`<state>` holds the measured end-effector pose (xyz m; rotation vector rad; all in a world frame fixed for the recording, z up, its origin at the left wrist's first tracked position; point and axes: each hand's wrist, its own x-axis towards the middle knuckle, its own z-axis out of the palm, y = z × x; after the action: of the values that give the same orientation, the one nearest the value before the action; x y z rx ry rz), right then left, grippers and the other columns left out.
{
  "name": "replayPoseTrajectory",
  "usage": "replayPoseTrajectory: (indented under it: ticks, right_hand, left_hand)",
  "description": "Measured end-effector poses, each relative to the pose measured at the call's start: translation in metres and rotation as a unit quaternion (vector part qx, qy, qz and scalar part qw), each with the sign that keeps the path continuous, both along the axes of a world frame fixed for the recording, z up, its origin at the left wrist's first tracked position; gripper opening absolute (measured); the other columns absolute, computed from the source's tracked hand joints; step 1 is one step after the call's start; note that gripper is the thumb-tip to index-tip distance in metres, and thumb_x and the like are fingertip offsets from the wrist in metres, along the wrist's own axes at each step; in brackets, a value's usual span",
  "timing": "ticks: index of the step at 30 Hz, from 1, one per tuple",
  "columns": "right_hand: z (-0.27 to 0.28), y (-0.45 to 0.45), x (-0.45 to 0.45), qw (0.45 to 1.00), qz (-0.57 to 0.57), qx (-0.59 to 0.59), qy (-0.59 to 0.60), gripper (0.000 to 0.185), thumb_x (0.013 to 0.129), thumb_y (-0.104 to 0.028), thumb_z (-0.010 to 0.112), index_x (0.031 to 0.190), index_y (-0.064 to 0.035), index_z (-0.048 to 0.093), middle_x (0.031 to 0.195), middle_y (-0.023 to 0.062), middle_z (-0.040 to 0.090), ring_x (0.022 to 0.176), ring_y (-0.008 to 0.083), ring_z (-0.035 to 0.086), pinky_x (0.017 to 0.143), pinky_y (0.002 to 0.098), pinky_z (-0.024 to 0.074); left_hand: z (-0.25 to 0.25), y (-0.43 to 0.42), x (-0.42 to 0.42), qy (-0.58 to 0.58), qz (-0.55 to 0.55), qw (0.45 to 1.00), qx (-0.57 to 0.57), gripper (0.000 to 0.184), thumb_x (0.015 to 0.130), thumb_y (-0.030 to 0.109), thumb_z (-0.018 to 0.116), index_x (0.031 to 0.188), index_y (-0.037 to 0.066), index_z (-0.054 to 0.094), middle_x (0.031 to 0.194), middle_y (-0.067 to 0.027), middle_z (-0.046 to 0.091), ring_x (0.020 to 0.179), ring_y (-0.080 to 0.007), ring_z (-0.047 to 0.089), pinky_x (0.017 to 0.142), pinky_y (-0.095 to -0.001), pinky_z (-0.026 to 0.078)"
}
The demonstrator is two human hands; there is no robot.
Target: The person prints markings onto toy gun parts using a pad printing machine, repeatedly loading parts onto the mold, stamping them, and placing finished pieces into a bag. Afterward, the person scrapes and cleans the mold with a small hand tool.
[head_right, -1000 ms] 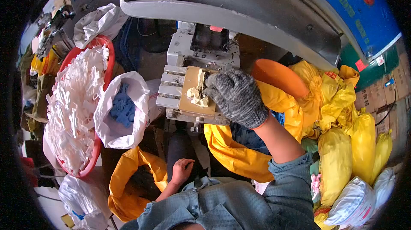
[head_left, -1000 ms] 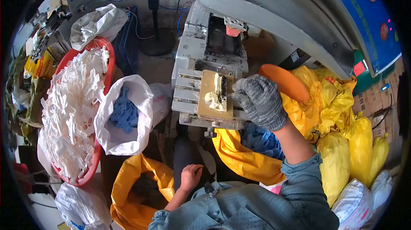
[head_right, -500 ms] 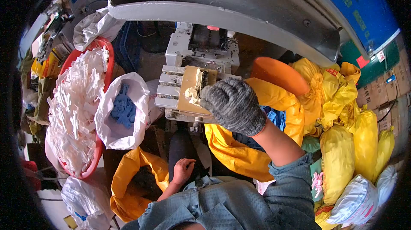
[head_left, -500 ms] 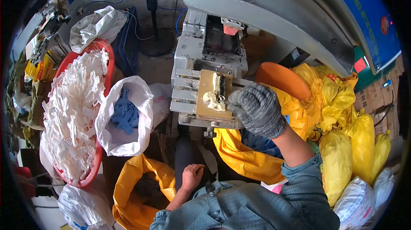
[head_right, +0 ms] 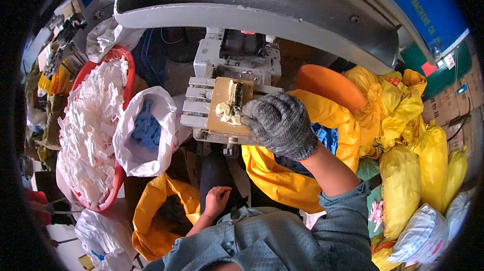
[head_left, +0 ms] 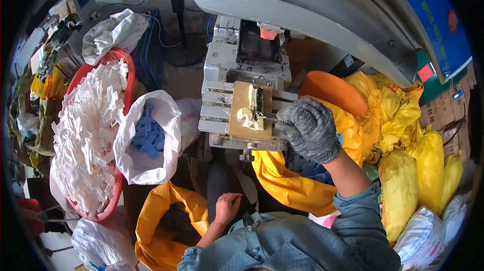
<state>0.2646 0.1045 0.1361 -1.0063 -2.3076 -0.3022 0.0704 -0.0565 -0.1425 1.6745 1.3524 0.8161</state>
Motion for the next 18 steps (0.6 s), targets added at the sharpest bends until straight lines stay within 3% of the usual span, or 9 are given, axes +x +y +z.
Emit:
replayPoseTrajectory:
  ticks: [7,11,13,15,18]
  right_hand:
    - [-0.001,-0.001,-0.008,0.996,-0.016,0.023,-0.09,0.025,0.071,-0.018,0.067,0.093,-0.0096,0.059,0.085,0.0066,0.06,0.078,0.0273,0.058,0.076,0.0402,0.0462]
    - [0.001,0.006,-0.014,0.994,-0.032,0.025,-0.106,0.022,0.077,-0.025,0.062,0.092,-0.0096,0.059,0.08,0.0076,0.059,0.077,0.0257,0.057,0.073,0.0395,0.0458]
    - [0.005,0.008,-0.014,0.996,-0.038,0.009,-0.083,0.02,0.077,-0.024,0.063,0.091,-0.0098,0.059,0.079,0.0095,0.06,0.076,0.0274,0.058,0.072,0.0393,0.0468]
    - [0.002,0.011,-0.011,0.996,-0.048,-0.066,0.02,0.017,0.077,-0.021,0.063,0.088,-0.009,0.059,0.08,0.01,0.061,0.075,0.0284,0.059,0.069,0.0392,0.0478]
    - [0.007,0.005,-0.005,0.993,-0.057,-0.07,0.076,0.015,0.077,-0.017,0.064,0.088,-0.0077,0.06,0.083,0.0087,0.062,0.076,0.0284,0.06,0.069,0.0383,0.0476]
  left_hand:
    - [0.0,-0.001,0.001,-0.004,0.006,1.0,0.004,0.01,0.076,0.01,0.06,0.083,0.006,0.066,0.081,-0.0109,0.064,0.077,-0.0274,0.06,0.072,-0.0349,0.048]
    - [0.004,0.001,0.001,0.009,-0.005,1.0,-0.012,0.01,0.076,0.01,0.06,0.083,0.006,0.065,0.081,-0.0109,0.064,0.077,-0.0276,0.06,0.072,-0.0347,0.048]
    - [0.005,0.001,0.001,0.007,-0.004,1.0,-0.014,0.01,0.076,0.009,0.059,0.083,0.005,0.065,0.081,-0.0109,0.064,0.077,-0.0276,0.06,0.072,-0.0347,0.048]
    - [0.004,0.001,0.001,0.005,-0.003,1.0,-0.014,0.01,0.076,0.009,0.059,0.083,0.005,0.065,0.081,-0.0109,0.064,0.077,-0.0275,0.06,0.072,-0.0346,0.048]
    - [0.003,0.001,0.0,0.001,-0.003,1.0,-0.011,0.01,0.076,0.009,0.059,0.083,0.005,0.065,0.081,-0.0109,0.064,0.077,-0.0274,0.06,0.072,-0.0345,0.048]
